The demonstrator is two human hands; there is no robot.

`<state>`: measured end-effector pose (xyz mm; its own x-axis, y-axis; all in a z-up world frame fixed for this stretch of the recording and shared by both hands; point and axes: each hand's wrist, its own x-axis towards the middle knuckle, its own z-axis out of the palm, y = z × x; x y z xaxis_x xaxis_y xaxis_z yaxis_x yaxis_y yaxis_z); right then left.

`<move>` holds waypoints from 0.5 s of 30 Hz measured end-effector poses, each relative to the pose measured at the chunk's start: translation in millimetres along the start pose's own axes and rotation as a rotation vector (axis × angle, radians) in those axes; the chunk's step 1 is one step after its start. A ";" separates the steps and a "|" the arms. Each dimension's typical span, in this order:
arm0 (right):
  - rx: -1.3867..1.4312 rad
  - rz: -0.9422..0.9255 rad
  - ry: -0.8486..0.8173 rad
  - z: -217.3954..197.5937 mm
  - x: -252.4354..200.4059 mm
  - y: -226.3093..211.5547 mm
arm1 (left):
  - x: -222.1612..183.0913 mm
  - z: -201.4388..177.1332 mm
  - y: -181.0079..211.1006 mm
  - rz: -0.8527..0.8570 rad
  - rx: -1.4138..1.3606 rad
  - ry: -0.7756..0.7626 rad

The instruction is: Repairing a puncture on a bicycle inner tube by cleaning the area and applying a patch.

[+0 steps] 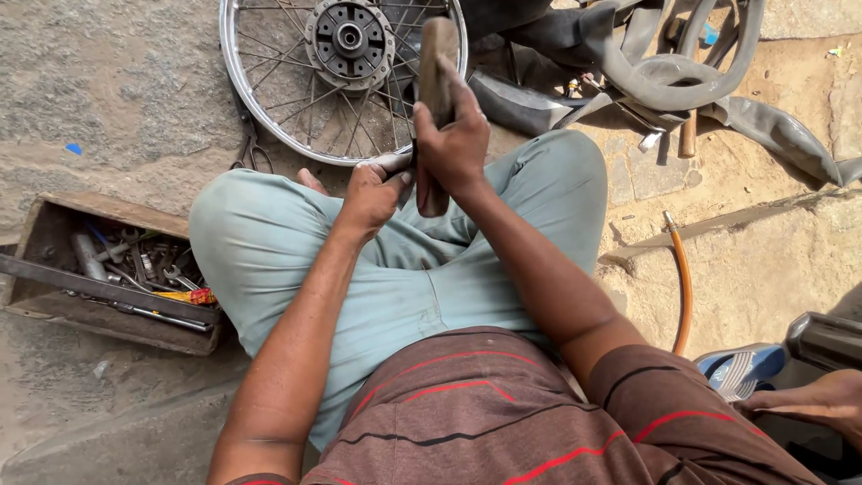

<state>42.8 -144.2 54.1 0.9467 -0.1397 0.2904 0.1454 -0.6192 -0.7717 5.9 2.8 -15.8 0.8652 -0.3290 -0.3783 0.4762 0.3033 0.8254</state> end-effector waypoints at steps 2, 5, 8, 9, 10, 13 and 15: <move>0.073 0.009 0.110 4.9 12.3 5.0 | -0.9 -5.0 4.6 0.009 -0.001 0.033; 0.145 -0.061 0.232 -4.6 2.0 -9.3 | 5.9 -13.4 7.0 -0.031 -0.201 -0.004; 0.016 -0.055 -0.027 -16.5 -30.7 -30.1 | 5.1 -8.2 -4.2 -0.067 -0.252 0.016; 0.000 -0.031 -0.089 -15.9 -29.8 -34.0 | 4.2 -8.1 -6.2 -0.014 -0.162 -0.035; -0.016 -0.007 -0.152 -16.3 -28.7 -39.0 | 2.4 -7.1 -7.1 0.040 -0.072 -0.085; 0.083 -0.026 0.093 0.5 12.5 -12.7 | -1.1 0.6 11.9 0.039 0.041 -0.024; 0.098 -0.063 0.178 -4.3 12.0 -5.4 | 1.6 -8.5 3.7 0.015 -0.023 0.023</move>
<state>52.1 -145.9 64.2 0.8704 -0.2429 0.4282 0.2378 -0.5541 -0.7978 10.4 11.0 -16.9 0.8756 -0.3037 -0.3756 0.4663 0.3287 0.8213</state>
